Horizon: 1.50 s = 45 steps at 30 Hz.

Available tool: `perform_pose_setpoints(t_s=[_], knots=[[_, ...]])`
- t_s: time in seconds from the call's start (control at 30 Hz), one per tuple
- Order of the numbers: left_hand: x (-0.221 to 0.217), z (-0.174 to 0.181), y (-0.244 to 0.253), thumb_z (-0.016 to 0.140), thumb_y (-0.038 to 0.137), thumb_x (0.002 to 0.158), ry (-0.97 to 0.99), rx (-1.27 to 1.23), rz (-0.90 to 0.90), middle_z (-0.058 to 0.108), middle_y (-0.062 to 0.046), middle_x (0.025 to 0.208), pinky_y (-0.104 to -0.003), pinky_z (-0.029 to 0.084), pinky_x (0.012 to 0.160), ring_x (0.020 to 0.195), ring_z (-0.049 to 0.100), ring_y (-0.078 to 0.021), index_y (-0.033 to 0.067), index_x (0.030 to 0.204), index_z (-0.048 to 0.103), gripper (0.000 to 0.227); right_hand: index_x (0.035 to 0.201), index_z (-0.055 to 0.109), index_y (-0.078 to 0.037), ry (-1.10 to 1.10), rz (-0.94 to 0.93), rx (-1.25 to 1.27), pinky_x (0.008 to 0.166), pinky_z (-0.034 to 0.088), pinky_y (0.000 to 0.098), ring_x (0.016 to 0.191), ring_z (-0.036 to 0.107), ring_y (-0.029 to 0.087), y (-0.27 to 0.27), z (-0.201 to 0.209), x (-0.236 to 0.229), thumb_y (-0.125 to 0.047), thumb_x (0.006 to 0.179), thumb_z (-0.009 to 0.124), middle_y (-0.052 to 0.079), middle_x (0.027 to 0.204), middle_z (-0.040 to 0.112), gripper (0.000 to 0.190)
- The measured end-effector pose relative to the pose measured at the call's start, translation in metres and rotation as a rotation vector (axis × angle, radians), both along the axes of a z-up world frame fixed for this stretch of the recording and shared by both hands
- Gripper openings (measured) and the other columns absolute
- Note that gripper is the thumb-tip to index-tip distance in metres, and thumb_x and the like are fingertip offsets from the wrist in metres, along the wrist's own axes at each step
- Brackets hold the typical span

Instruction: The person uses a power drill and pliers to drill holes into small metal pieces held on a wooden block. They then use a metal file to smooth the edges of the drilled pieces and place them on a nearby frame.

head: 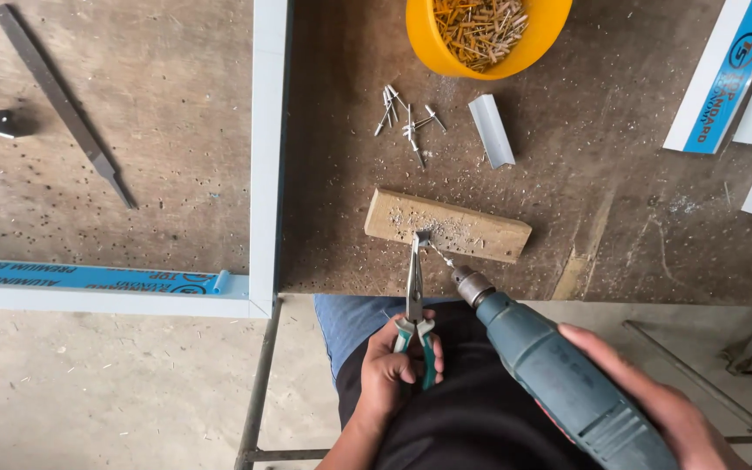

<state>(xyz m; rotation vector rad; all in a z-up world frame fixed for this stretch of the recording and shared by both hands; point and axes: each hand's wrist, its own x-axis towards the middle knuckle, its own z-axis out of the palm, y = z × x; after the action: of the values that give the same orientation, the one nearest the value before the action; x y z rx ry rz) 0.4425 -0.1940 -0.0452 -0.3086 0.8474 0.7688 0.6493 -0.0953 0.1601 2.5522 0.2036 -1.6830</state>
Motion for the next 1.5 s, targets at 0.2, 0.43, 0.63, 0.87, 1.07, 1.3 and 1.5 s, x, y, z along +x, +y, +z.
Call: perform_pose_setpoints(t_s=[0.2,0.43,0.63,0.87,1.07,1.3,1.5], knots=[[0.001,0.015,0.004,0.045,-0.001,0.043,0.078,0.027,-0.036,0.060,-0.029,0.076,-0.038,0.050,0.059,0.063,0.060,-0.0363,-0.0108,0.122,0.059,0.080,0.158,0.048,-0.032,0.258,0.409,0.167,0.111,0.048,0.0326,0.151,0.052,0.002,-0.010,-0.013,0.019,-0.056,0.045,0.087,-0.017,0.165,0.058,0.122],[-0.001,0.016,0.009,0.045,0.000,0.044,0.098,0.045,-0.070,0.061,-0.028,0.075,-0.037,0.046,0.063,0.063,0.060,-0.0354,-0.0112,0.121,0.060,0.079,0.160,0.040,-0.023,0.383,0.536,0.293,0.117,0.032,0.0311,0.153,0.045,0.006,0.000,-0.014,0.017,-0.047,0.058,0.089,-0.008,0.168,0.051,0.116],[-0.001,0.013,0.006,0.047,0.000,0.042,0.087,0.014,-0.065,0.059,-0.029,0.074,-0.036,0.045,0.064,0.062,0.059,-0.0359,-0.0112,0.121,0.060,0.081,0.160,0.042,-0.030,0.315,0.561,0.181,0.116,0.035,0.0294,0.152,0.047,0.000,-0.003,-0.015,0.019,-0.036,0.055,0.093,-0.016,0.167,0.053,0.117],[0.000,0.015,0.004,0.046,-0.002,0.043,0.073,0.008,-0.069,0.060,-0.027,0.074,-0.034,0.043,0.061,0.062,0.059,-0.0332,-0.0091,0.121,0.060,0.079,0.161,0.036,-0.063,0.130,0.761,-0.198,0.099,0.048,0.0235,0.112,0.060,0.001,0.019,-0.005,0.000,-0.039,0.047,0.103,-0.029,0.135,0.067,0.135],[0.000,0.019,0.009,0.045,-0.002,0.043,0.045,-0.046,-0.090,0.061,-0.024,0.075,-0.034,0.043,0.057,0.061,0.059,-0.0311,-0.0078,0.123,0.058,0.081,0.160,0.006,-0.082,0.060,1.138,-0.437,0.101,0.062,0.0247,0.128,0.067,-0.006,0.057,0.003,-0.030,-0.062,0.048,0.099,-0.048,0.147,0.045,0.147],[0.001,0.020,0.010,0.043,-0.004,0.044,-0.031,-0.116,-0.041,0.058,-0.025,0.074,-0.035,0.046,0.054,0.062,0.059,-0.0320,-0.0066,0.124,0.059,0.082,0.155,0.018,-0.087,-0.117,1.240,-0.431,0.086,0.065,0.0140,0.088,0.084,-0.009,0.070,0.005,-0.042,-0.053,0.056,0.090,-0.038,0.094,0.076,0.127],[0.001,0.017,0.009,0.046,0.000,0.043,-0.033,-0.050,-0.062,0.058,-0.024,0.070,-0.033,0.040,0.051,0.057,0.057,-0.0296,-0.0068,0.123,0.059,0.082,0.156,0.011,-0.090,-0.143,1.266,-0.499,0.091,0.064,0.0132,0.105,0.080,-0.010,0.073,0.006,-0.046,-0.031,0.047,0.091,-0.046,0.113,0.069,0.147]])
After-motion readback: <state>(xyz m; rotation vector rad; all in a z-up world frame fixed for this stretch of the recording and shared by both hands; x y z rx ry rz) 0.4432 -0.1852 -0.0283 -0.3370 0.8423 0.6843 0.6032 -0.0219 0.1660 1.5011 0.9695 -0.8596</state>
